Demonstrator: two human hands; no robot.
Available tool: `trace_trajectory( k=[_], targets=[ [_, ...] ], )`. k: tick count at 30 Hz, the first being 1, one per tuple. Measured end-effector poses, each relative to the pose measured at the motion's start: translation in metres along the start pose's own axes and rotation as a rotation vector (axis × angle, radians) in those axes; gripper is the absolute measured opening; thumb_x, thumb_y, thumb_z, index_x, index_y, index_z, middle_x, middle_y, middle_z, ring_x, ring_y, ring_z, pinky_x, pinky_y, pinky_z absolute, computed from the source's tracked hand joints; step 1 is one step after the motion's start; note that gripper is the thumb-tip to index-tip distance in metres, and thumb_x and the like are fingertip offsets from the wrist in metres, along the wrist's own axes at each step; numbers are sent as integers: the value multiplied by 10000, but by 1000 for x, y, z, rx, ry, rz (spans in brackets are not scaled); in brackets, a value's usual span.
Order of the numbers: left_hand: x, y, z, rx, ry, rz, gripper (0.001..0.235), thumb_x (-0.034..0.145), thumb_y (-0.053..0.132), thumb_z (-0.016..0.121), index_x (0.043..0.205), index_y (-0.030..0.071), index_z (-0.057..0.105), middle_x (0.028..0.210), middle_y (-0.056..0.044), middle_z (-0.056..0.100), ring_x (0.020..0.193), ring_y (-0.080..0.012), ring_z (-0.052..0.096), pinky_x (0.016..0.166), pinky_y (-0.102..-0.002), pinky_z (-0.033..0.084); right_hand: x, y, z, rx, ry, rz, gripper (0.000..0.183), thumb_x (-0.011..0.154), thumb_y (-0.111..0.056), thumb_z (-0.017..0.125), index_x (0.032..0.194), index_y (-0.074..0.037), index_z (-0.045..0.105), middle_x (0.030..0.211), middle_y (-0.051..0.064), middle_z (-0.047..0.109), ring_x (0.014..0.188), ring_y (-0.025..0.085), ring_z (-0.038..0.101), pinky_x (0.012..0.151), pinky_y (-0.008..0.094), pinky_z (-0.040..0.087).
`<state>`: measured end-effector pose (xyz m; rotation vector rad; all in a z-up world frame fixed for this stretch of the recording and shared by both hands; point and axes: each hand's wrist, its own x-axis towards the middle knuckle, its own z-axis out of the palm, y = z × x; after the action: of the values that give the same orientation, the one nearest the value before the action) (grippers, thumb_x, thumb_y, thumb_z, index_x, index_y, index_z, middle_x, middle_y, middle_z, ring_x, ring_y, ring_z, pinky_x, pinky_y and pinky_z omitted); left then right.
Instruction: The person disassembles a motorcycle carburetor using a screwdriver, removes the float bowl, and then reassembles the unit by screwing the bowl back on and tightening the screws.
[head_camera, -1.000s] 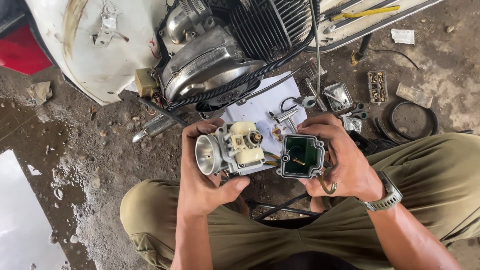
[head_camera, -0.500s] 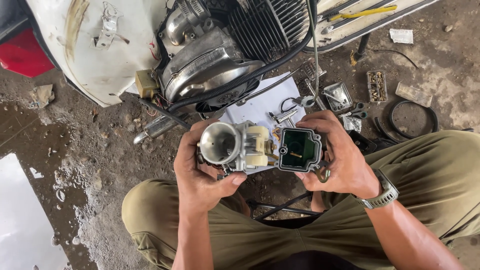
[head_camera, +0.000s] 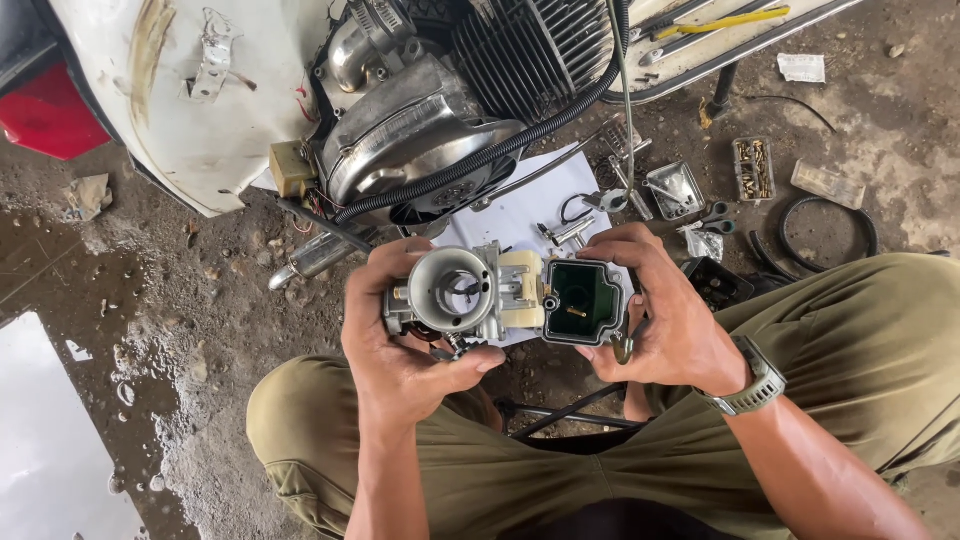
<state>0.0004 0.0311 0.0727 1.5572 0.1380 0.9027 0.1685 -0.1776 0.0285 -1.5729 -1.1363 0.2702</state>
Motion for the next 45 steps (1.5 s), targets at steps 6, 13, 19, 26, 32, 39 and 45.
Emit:
trace_trajectory(
  k=[6,13,19,26,32,39,45],
  targets=[
    [3,14,15,82,11,-7,836,698,475,870,1283,128,384,1248,-173,595,1193,-277,621,1073,-431,548,3,-9,-5,-168,-123,0,774,762,-440,748,1349,-19,470,1252,197,553,1181,333,590,953,460,525],
    [-4,4,10,15,-10,28,965,672,492,887,1430,126,415,1318,-184,606,1233,-290,646,1113,-447,562,3,-11,-3,-176,-107,-36,765,757,-404,765,1348,-17,472,1233,188,573,1145,324,597,941,455,543],
    [-3,2,15,21,2,16,1105,641,536,871,1502,59,370,1304,-205,648,1225,-298,678,1142,-450,579,1,-13,0,-168,-120,-21,783,740,-410,789,1350,-35,474,1232,176,560,1199,332,591,989,459,497],
    [1,9,19,47,29,4,1073,608,571,867,1429,29,436,1250,-171,667,1183,-277,690,1128,-451,582,2,-17,3,-160,-137,18,793,731,-420,820,1349,-37,502,1209,166,578,1180,335,603,996,474,496],
    [2,10,22,-12,4,3,1063,614,537,878,1430,42,409,1274,-225,654,1207,-299,688,1116,-453,571,0,-14,6,-167,-148,0,803,726,-402,833,1363,-42,504,1218,151,585,1188,329,612,1015,469,460],
    [-3,2,22,-166,-35,-81,1001,728,546,881,1459,100,362,1295,-169,597,1194,-234,611,1105,-418,496,1,-16,7,-161,-158,23,803,687,-334,855,1366,-72,515,1234,137,597,1219,321,616,1042,444,431],
    [2,10,33,-22,64,-62,497,1028,458,615,1283,112,366,1134,-179,606,984,-203,578,912,-371,494,1,-17,8,-158,-168,14,799,746,-461,803,1377,-65,513,1241,153,602,1215,328,617,1032,452,441]
  ],
)
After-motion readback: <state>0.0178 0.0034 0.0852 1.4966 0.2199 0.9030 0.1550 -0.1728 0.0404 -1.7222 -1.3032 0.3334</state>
